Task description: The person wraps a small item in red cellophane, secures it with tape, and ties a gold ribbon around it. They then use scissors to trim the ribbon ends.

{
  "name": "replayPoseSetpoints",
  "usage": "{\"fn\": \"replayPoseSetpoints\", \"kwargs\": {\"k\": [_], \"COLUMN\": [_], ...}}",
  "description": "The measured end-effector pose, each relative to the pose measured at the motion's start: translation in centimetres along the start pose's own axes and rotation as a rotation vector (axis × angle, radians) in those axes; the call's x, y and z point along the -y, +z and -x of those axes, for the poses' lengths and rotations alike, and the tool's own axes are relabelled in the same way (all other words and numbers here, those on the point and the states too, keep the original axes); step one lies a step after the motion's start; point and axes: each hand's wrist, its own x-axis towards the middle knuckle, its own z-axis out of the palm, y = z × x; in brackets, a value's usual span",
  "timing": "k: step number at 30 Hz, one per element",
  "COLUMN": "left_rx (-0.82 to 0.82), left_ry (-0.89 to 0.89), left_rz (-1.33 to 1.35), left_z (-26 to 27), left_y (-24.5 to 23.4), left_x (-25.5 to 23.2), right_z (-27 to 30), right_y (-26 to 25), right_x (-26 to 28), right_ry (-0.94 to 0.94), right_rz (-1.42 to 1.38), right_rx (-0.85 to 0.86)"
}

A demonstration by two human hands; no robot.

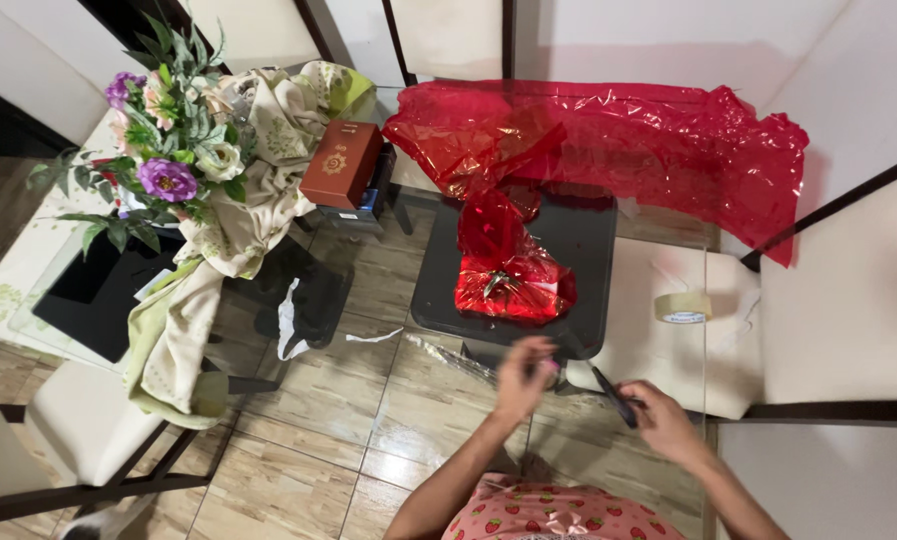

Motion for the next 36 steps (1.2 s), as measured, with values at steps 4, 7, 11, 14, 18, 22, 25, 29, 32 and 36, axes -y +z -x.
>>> {"fn": "replayPoseSetpoints", "kwargs": {"k": [4,7,11,14,18,22,25,29,32,36], "left_rx": [0.458,0.473,0.39,0.457,0.358,0.332,0.336,-0.001,-0.476,-0.189], "left_ry": [0.001,0.03,0.191,0.005,-0.025,0.177,0.266,0.442,0.512,0.546], "left_rz": [-0.016,-0.033,-0.16,-0.155,-0.224,-0.361,-0.426,-0.598,-0.866,-0.906], "left_z": [0.6,-0.6,-1.5,-2.2,-1.8,-1.2,-1.2,-2.9,-6.2,-9.0], "left_y": [2.8,4.9,5.5,5.4,7.1,9.1,8.6,3.0,-2.2,-4.8], "left_x": [-2.0,-3.8,-6.5,-8.3,-9.4,-9.0,-8.4,-7.0,-5.4,-2.5], "right_z": [0.9,1.1,2.5,3.2,2.2,1.1,-0.3,-2.6,-4.3,-8.1], "right_y": [-1.0,-2.6,-5.9,-7.0,-5.6,-1.4,-0.3,-0.8,-0.8,0.4], "right_x": [-0.6,-0.4,0.0,0.6,2.6,5.9,8.4,9.5,8.5,6.7], "right_ry": [-0.048,-0.146,-0.023,-0.203,-0.349,-0.402,-0.305,-0.398,-0.254,-0.066], "right_rz": [-0.325,-0.458,-0.636,-1.253,-1.26,-1.036,-1.109,-1.139,-1.027,-0.907], "right_rx": [0.136,0.156,0.181,0.29,-0.107,-0.193,-0.376,-0.493,-0.566,-0.563]}}
